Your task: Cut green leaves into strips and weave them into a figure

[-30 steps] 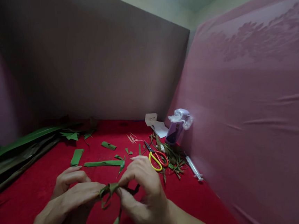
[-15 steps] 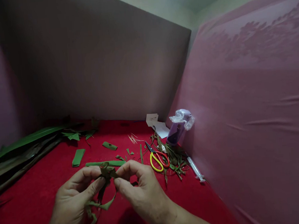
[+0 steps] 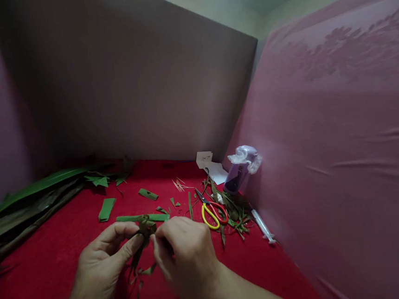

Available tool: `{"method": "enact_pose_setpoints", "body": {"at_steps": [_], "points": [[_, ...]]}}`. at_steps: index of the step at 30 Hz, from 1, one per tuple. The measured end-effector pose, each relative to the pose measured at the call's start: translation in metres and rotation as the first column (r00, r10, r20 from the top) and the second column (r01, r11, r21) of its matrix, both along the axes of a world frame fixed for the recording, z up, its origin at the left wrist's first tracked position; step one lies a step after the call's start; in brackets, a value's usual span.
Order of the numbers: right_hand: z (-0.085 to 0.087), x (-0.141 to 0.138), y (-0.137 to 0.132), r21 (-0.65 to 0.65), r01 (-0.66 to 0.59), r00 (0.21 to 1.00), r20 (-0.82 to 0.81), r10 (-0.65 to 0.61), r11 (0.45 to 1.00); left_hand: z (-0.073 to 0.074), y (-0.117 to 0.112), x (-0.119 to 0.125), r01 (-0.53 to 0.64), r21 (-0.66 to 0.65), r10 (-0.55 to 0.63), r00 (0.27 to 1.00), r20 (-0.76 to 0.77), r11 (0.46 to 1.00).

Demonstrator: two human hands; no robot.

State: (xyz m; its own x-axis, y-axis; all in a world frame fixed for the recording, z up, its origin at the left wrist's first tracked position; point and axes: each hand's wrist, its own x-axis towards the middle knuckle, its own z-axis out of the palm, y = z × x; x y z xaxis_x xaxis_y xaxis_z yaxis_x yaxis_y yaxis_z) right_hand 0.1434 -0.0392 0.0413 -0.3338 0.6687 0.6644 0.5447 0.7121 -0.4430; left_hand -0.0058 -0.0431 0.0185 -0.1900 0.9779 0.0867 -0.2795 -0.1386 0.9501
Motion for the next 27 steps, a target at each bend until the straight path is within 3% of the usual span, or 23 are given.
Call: {"method": "enact_pose_setpoints", "body": {"at_steps": [2, 6, 11, 18, 21, 25, 27], "points": [[-0.003, 0.0, 0.0, -0.009, -0.012, 1.0, -0.005, 0.012, 1.0, -0.001, 0.0, -0.001, 0.003, -0.012, -0.003, 1.0, -0.007, 1.0], [-0.002, -0.002, 0.002, -0.156, -0.045, 0.994, -0.101, 0.029, 0.987, -0.005, 0.001, -0.001, 0.022, 0.002, -0.022, 1.0, -0.011, 1.0], [-0.001, -0.001, 0.002, 0.02, -0.107, 0.99, -0.087, 0.109, 0.994, -0.008, 0.0, -0.003, -0.029, 0.163, 0.039, 0.997, -0.06, 0.986], [-0.007, 0.007, -0.003, 0.144, -0.166, 0.984, -0.032, 0.173, 0.975, -0.007, -0.005, -0.006, -0.071, 0.461, 0.148, 0.98, -0.134, 0.885], [-0.008, 0.007, -0.006, 0.169, -0.175, 0.983, -0.03, 0.183, 0.97, -0.005, -0.006, -0.008, -0.036, 0.618, 0.233, 0.942, -0.241, 0.785], [-0.006, 0.009, -0.008, 0.216, -0.186, 0.981, -0.01, 0.193, 0.958, -0.005, -0.01, -0.017, 0.109, 0.833, 0.421, 0.823, -0.382, 0.542], [-0.005, 0.011, -0.009, 0.253, -0.192, 0.981, 0.034, 0.19, 0.948, -0.008, -0.012, -0.022, 0.145, 0.845, 0.474, 0.774, -0.421, 0.515]]}}
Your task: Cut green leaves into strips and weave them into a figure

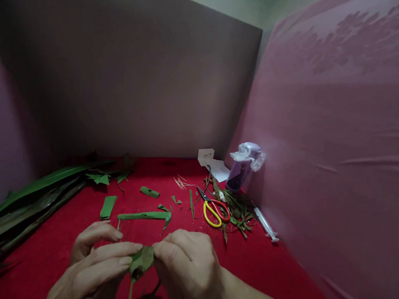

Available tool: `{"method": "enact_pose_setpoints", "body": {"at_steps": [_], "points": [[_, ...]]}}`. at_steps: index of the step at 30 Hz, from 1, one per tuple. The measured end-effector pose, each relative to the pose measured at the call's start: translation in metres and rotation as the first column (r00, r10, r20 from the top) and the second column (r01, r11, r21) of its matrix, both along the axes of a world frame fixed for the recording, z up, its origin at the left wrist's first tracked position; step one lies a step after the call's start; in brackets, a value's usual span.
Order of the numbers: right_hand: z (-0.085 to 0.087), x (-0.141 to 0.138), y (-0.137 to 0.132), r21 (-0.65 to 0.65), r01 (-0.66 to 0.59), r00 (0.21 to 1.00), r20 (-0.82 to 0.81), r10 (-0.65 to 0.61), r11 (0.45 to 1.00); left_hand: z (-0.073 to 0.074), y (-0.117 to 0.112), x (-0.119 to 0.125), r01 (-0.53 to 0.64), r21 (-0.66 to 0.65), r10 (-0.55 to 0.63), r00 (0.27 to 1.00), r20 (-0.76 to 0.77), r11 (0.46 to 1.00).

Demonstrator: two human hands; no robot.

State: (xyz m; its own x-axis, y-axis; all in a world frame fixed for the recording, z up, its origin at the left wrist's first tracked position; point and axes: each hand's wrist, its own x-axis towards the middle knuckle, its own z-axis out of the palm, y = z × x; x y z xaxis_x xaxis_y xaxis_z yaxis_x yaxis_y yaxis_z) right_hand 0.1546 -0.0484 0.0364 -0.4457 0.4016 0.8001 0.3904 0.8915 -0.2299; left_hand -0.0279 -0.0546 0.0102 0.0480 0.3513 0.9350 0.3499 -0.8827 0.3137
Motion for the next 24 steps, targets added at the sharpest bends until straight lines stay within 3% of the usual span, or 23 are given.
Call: {"method": "enact_pose_setpoints", "body": {"at_steps": [4, 9, 13, 17, 19, 21, 24], "points": [[0.001, 0.004, 0.0, 0.08, -0.003, 0.999, 0.04, 0.0, 0.997, -0.009, -0.002, -0.005, -0.056, 0.007, 0.056, 0.997, -0.046, 0.998], [-0.003, 0.005, 0.001, 0.146, 0.016, 0.999, 0.045, -0.023, 0.989, -0.017, -0.002, -0.007, -0.046, -0.009, 0.045, 0.996, -0.083, 0.999], [-0.004, 0.004, 0.0, 0.105, 0.032, 0.999, 0.006, -0.033, 0.994, -0.01, -0.001, -0.004, -0.082, 0.024, 0.083, 0.994, -0.076, 0.996], [-0.003, 0.001, -0.002, 0.034, 0.048, 0.998, -0.035, -0.047, 0.998, 0.002, -0.001, 0.002, -0.051, -0.039, 0.05, 0.998, -0.039, 0.998], [-0.003, 0.0, -0.002, -0.018, 0.04, 0.998, -0.04, -0.041, 0.999, 0.004, -0.001, 0.007, 0.017, -0.112, -0.016, 1.0, 0.013, 0.994], [-0.003, -0.002, 0.0, -0.076, 0.064, 0.997, -0.031, -0.066, 0.995, 0.001, 0.001, 0.012, 0.08, -0.27, -0.046, 0.991, 0.127, 0.96], [-0.004, -0.003, 0.003, -0.155, 0.106, 0.994, -0.002, -0.108, 0.982, -0.002, 0.004, 0.017, 0.163, -0.519, 0.003, 0.952, 0.305, 0.839]]}}
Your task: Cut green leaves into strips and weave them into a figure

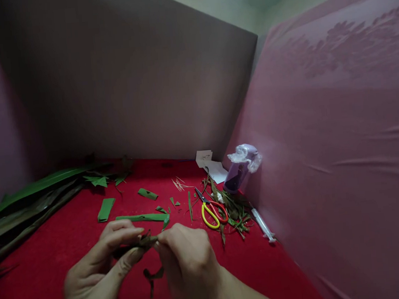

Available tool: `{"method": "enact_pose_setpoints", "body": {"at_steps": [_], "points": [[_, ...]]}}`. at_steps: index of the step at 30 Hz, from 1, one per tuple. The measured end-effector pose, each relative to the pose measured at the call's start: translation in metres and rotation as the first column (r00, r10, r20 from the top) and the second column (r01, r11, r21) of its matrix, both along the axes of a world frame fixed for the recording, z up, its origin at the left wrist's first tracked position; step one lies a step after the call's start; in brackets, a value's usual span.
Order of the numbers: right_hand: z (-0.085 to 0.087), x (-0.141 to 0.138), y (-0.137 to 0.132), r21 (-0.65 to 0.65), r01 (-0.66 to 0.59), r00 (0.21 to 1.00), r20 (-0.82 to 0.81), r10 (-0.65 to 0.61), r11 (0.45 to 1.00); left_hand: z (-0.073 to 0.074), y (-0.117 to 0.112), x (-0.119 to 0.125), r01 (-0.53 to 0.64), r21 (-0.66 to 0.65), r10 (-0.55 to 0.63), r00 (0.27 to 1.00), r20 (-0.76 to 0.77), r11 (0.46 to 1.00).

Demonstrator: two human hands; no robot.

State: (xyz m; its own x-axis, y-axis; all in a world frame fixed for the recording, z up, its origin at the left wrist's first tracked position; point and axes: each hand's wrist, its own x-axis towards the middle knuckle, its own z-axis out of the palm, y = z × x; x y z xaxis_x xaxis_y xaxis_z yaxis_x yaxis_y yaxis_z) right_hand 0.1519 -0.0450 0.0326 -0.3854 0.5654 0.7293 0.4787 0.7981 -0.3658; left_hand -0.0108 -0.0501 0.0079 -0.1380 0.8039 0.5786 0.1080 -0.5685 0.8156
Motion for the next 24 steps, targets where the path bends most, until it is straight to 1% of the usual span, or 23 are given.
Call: {"method": "enact_pose_setpoints", "body": {"at_steps": [2, 3, 4, 6, 7, 8, 12, 15, 17, 18, 19, 21, 23, 24], "points": [[0.0, 0.0, 0.003, -0.073, 0.014, 1.0, 0.011, -0.013, 0.997, 0.001, 0.003, 0.002, 0.093, -0.173, -0.081, 0.994, 0.076, 0.98], [0.001, -0.001, 0.004, -0.117, 0.021, 1.0, 0.017, -0.019, 0.993, 0.003, 0.004, 0.003, 0.163, -0.257, -0.136, 0.983, 0.121, 0.953], [0.001, -0.001, 0.005, -0.166, 0.031, 0.999, 0.018, -0.028, 0.986, 0.005, 0.005, 0.003, 0.235, -0.332, -0.186, 0.967, 0.174, 0.914], [0.003, -0.003, 0.007, -0.271, 0.036, 0.999, 0.004, -0.036, 0.962, 0.009, 0.007, 0.004, 0.347, -0.426, -0.24, 0.928, 0.285, 0.835], [0.004, -0.004, 0.008, -0.322, 0.027, 0.999, -0.01, -0.032, 0.946, 0.01, 0.008, 0.005, 0.381, -0.444, -0.249, 0.911, 0.328, 0.811], [0.005, -0.004, 0.009, -0.367, 0.017, 0.999, -0.028, -0.03, 0.93, 0.01, 0.009, 0.005, 0.401, -0.45, -0.25, 0.899, 0.359, 0.798], [0.009, -0.006, 0.013, -0.517, 0.012, 0.997, -0.059, -0.049, 0.856, 0.009, 0.012, 0.006, 0.416, -0.487, -0.239, 0.892, 0.385, 0.768], [0.009, -0.006, 0.017, -0.652, -0.03, 0.993, -0.107, -0.052, 0.758, 0.007, 0.013, 0.006, 0.408, -0.507, -0.215, 0.893, 0.396, 0.759], [0.006, -0.006, 0.018, -0.716, -0.089, 0.985, -0.165, -0.045, 0.693, 0.007, 0.013, 0.005, 0.438, -0.51, -0.205, 0.87, 0.449, 0.74], [0.004, -0.006, 0.019, -0.733, -0.113, 0.98, -0.192, -0.046, 0.67, 0.007, 0.013, 0.005, 0.459, -0.511, -0.201, 0.853, 0.482, 0.727], [0.003, -0.006, 0.019, -0.746, -0.132, 0.975, -0.216, -0.049, 0.652, 0.007, 0.013, 0.005, 0.478, -0.509, -0.195, 0.837, 0.512, 0.716], [0.0, -0.006, 0.019, -0.764, -0.164, 0.966, -0.254, -0.057, 0.624, 0.007, 0.014, 0.005, 0.486, -0.507, -0.172, 0.821, 0.545, 0.712], [-0.001, -0.006, 0.018, -0.769, -0.173, 0.959, -0.274, -0.072, 0.615, 0.006, 0.015, 0.004, 0.464, -0.521, -0.137, 0.826, 0.547, 0.716], [-0.002, -0.006, 0.018, -0.766, -0.171, 0.958, -0.277, -0.078, 0.62, 0.006, 0.016, 0.004, 0.459, -0.528, -0.127, 0.827, 0.548, 0.714]]}}
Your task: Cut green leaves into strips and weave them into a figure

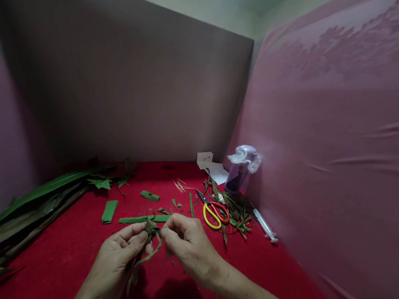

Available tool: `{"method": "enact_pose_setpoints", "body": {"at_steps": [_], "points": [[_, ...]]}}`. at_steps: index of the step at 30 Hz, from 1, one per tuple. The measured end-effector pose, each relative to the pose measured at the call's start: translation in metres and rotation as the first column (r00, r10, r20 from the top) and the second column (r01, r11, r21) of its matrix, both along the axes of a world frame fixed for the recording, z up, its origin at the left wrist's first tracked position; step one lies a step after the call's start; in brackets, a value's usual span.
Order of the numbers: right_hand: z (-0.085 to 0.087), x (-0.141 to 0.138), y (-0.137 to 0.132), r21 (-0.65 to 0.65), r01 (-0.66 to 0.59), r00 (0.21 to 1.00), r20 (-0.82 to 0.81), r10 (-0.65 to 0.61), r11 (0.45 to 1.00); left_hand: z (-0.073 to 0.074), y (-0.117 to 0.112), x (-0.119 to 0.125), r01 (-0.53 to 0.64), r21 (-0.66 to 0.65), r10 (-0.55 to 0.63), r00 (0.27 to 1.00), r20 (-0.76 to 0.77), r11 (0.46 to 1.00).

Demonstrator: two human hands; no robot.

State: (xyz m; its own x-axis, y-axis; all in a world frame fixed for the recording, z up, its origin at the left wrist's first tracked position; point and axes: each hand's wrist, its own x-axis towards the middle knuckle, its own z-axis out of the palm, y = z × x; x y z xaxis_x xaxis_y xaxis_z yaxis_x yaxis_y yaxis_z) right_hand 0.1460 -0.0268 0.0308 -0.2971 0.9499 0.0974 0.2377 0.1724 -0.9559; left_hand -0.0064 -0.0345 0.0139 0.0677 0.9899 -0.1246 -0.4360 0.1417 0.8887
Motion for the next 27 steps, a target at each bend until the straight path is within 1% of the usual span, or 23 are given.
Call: {"method": "enact_pose_setpoints", "body": {"at_steps": [2, 4, 6, 8, 9, 10, 11, 13, 15, 16, 17, 18, 21, 27], "points": [[-0.001, 0.0, 0.0, 0.038, 0.012, 1.0, 0.008, -0.012, 0.999, 0.0, 0.0, 0.0, 0.007, -0.017, -0.007, 1.0, 0.021, 1.0], [-0.003, 0.001, 0.0, 0.103, 0.003, 0.999, 0.044, -0.007, 0.995, 0.0, 0.0, 0.0, 0.006, -0.013, -0.006, 0.998, 0.057, 1.0], [-0.007, 0.001, 0.0, 0.206, -0.015, 0.994, 0.108, -0.007, 0.978, 0.001, -0.001, 0.0, -0.001, -0.014, 0.002, 0.997, 0.077, 1.0], [-0.012, 0.001, 0.0, 0.353, -0.017, 0.984, 0.174, -0.048, 0.936, 0.001, -0.001, 0.0, -0.017, -0.019, 0.018, 0.997, 0.069, 1.0], [-0.014, 0.001, -0.001, 0.435, -0.013, 0.977, 0.198, -0.081, 0.9, 0.001, -0.002, -0.001, -0.026, -0.023, 0.027, 0.998, 0.061, 0.999], [-0.016, 0.001, -0.001, 0.521, -0.008, 0.97, 0.211, -0.12, 0.853, 0.001, -0.002, -0.001, -0.034, -0.022, 0.035, 0.998, 0.049, 0.999], [-0.017, 0.001, -0.002, 0.602, -0.005, 0.962, 0.22, -0.161, 0.799, 0.0, -0.001, -0.001, -0.044, -0.01, 0.044, 0.998, 0.037, 0.999], [-0.017, 0.0, -0.003, 0.744, -0.007, 0.935, 0.242, -0.26, 0.668, -0.001, -0.001, -0.001, -0.05, 0.017, 0.05, 0.999, 0.015, 0.999], [-0.014, -0.002, -0.003, 0.839, -0.022, 0.893, 0.261, -0.366, 0.544, -0.001, 0.0, -0.001, -0.036, 0.039, 0.037, 0.999, -0.006, 0.999], [-0.013, -0.003, -0.003, 0.862, -0.032, 0.875, 0.269, -0.403, 0.506, -0.001, 0.001, 0.0, -0.032, 0.055, 0.033, 0.999, -0.02, 0.998], [-0.011, -0.003, -0.003, 0.872, -0.037, 0.862, 0.275, -0.426, 0.488, -0.001, 0.001, 0.0, -0.024, 0.068, 0.026, 0.999, -0.034, 0.997], [-0.009, -0.004, -0.002, 0.873, -0.034, 0.856, 0.277, -0.436, 0.487, -0.001, 0.001, -0.001, -0.017, 0.081, 0.021, 0.999, -0.049, 0.997], [-0.007, -0.006, -0.001, 0.857, -0.005, 0.862, 0.265, -0.432, 0.516, -0.003, 0.001, -0.001, -0.015, 0.102, 0.023, 0.997, -0.076, 0.995], [-0.01, -0.009, -0.003, 0.858, 0.032, 0.891, 0.208, -0.404, 0.513, -0.008, 0.002, 0.0, -0.052, 0.065, 0.053, 0.999, -0.011, 0.997]]}}
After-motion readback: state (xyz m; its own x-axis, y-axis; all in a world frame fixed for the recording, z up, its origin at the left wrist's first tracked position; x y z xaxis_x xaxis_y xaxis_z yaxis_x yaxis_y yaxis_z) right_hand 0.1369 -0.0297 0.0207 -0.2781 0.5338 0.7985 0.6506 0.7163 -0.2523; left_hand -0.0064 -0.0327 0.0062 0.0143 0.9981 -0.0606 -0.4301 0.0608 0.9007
